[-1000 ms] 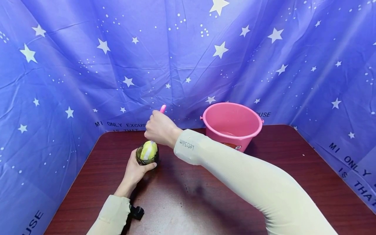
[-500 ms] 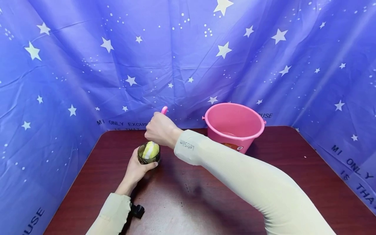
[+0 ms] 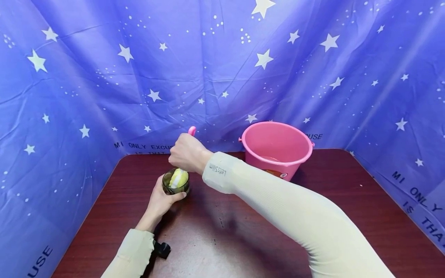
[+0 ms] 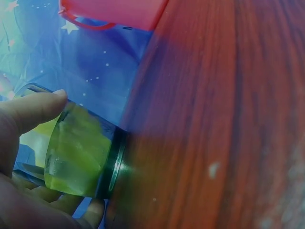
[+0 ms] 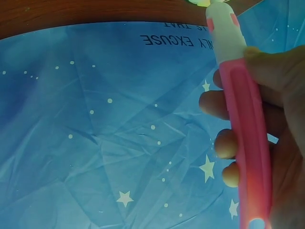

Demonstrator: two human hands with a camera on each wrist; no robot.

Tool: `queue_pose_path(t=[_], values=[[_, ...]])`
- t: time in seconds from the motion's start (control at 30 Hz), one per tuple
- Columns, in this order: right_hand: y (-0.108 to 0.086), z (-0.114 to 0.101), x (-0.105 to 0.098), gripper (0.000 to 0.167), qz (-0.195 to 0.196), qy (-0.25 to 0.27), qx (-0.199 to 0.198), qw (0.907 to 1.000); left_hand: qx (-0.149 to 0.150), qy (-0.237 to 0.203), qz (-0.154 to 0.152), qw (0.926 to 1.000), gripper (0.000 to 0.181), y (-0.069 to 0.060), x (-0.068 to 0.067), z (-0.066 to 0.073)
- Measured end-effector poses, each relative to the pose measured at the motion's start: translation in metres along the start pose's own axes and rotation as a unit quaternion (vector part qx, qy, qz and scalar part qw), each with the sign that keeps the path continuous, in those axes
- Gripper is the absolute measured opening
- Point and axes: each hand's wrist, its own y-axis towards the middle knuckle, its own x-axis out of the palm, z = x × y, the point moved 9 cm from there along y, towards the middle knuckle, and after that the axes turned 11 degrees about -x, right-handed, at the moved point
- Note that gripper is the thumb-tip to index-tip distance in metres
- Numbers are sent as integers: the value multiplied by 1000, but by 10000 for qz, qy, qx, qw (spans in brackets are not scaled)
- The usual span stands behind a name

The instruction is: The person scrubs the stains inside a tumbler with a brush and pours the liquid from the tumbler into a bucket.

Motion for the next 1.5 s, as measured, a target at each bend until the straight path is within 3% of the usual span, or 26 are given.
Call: queue_pose_path(t=[0.27,0.67,1.0,1.5], values=[[2,-5,-3,24,-22,-106,-259,9996,2,91,106,9999,88,0,-2,-3],[-2,-6,-8,14,151,-18,-355,9993,11,162,-6,9999,89,0,-3,-1],[2,-7,-15,33,314,-342,-277,9985,-50,100,-95,9999,87,0,0,-2],[6,-2,-10,32,200,-264,35,9994,-1,100,-155,9998,88,1,0,-2]])
